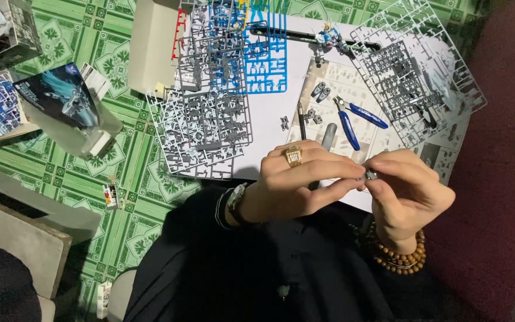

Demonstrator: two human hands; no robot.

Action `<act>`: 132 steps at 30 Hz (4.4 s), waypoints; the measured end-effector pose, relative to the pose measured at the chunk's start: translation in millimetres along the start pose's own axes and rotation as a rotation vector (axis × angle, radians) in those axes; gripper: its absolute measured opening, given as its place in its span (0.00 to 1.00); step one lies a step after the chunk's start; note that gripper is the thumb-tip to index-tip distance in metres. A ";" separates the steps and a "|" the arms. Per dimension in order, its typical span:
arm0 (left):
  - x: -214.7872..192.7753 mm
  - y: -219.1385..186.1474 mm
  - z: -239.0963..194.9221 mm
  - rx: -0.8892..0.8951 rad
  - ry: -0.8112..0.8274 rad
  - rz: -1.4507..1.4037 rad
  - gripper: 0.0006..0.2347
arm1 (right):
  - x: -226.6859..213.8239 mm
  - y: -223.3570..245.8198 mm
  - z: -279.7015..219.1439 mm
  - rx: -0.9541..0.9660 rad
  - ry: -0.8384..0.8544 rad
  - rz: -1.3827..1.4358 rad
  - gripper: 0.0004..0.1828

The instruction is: The person assembles a plastic model kit by cutting small parts from sprues, sanding edges, and joining components. They use clippers, a file, and tweezers to prepare and attach pieces while referencing an instruction sheet.

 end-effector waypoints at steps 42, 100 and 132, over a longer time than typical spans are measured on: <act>13.1 11.9 6.3 -0.077 -0.078 -0.226 0.07 | -10.1 3.4 14.8 -0.100 0.059 -0.116 0.13; 85.8 128.8 -144.9 -0.276 0.616 0.489 0.28 | 40.8 -111.6 11.7 0.395 0.808 -0.860 0.07; 89.3 135.6 -152.7 -0.271 0.600 0.484 0.29 | 32.2 -123.3 1.6 0.279 0.676 -0.836 0.09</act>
Point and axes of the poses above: each hand's wrist, its own z-axis towards the middle knuckle, its own x-axis out of the palm, y = z × x, the point moved 4 cm from there along z, towards the middle knuckle, and after that the axes turned 11 degrees about y, right-handed, at the moved point
